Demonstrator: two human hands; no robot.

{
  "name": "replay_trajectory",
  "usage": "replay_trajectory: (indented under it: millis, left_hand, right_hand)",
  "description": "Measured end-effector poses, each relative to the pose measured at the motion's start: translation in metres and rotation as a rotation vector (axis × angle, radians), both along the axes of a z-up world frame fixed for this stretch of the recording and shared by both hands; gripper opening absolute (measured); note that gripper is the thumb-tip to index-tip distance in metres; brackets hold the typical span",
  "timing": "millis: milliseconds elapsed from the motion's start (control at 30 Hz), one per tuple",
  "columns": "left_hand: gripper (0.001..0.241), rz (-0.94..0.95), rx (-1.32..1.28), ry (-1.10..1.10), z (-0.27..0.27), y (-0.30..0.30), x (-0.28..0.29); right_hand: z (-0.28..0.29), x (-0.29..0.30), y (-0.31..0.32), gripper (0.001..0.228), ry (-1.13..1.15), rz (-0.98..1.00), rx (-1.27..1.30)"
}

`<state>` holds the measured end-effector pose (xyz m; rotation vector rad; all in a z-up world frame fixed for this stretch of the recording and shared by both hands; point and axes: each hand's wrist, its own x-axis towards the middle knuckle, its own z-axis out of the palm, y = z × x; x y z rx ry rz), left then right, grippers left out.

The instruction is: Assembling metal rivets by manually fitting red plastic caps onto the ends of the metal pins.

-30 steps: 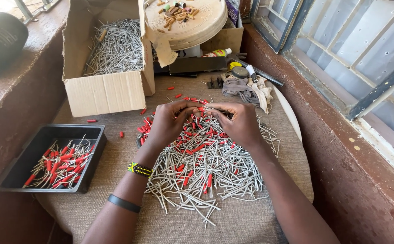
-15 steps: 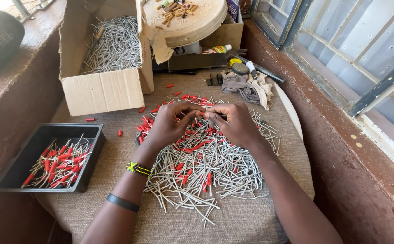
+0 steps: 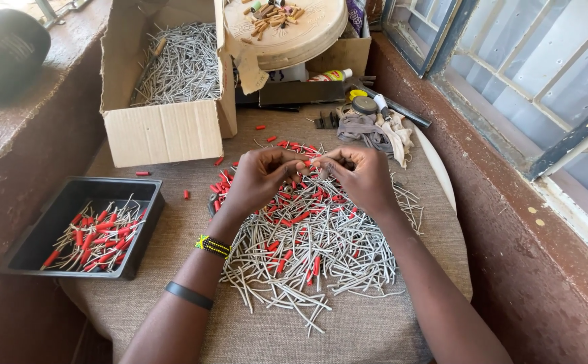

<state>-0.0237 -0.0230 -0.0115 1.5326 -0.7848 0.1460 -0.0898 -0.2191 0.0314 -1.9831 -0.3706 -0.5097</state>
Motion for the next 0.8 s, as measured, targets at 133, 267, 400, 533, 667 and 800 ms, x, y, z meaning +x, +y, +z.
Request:
replay_trajectory:
  millis: [133,267,400,533,667,800]
  left_hand:
    - [0.015,0.004,0.035,-0.002,0.001,0.000,-0.003]
    - [0.017,-0.053,-0.081,0.070,-0.002,0.003,0.005]
    - [0.019,-0.047,-0.174,0.130,-0.010,0.007,0.016]
    - [0.021,-0.051,-0.200,0.152,-0.013,0.008,0.019]
    - [0.023,-0.043,-0.197,0.130,-0.011,0.009,0.015]
    - [0.023,-0.030,-0.165,0.095,-0.004,0.013,0.009]
  right_hand:
    - [0.001,-0.003,0.009,0.012,-0.029,-0.014,0.006]
    - [-0.005,0.006,0.003,0.019,-0.020,0.015,0.104]
    - [-0.017,0.013,-0.015,0.034,-0.027,-0.050,0.229]
    - [-0.016,0.016,-0.018,0.033,-0.023,0.054,0.244]
    - [-0.009,0.017,-0.017,0.033,-0.202,0.150,0.014]
    - [-0.013,0.014,-0.019,0.028,-0.276,0.061,-0.057]
